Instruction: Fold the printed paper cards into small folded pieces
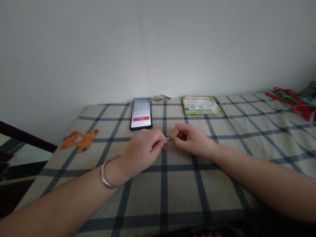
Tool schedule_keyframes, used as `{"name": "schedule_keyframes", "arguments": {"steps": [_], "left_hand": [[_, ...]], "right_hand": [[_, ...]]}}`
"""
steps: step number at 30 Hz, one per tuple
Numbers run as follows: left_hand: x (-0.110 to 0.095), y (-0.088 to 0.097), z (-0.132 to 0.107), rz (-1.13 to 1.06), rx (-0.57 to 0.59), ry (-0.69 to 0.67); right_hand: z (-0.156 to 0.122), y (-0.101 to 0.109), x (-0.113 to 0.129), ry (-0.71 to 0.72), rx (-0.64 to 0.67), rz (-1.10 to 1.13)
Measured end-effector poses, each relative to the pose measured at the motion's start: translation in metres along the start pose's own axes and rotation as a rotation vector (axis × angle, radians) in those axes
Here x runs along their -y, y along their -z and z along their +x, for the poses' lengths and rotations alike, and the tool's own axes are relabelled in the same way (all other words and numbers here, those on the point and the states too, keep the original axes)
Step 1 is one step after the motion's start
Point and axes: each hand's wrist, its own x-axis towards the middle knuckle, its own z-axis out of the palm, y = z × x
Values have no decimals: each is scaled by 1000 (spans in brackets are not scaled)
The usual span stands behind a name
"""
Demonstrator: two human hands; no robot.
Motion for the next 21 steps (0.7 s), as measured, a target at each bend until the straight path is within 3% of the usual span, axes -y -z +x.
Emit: {"name": "schedule_keyframes", "arguments": {"steps": [12, 21], "left_hand": [[2, 1, 0, -13, -31, 40], [1, 1, -2, 0, -52, 87]], "right_hand": [[1, 1, -4, -88, 37, 112], [3, 3, -11, -35, 42, 200]]}}
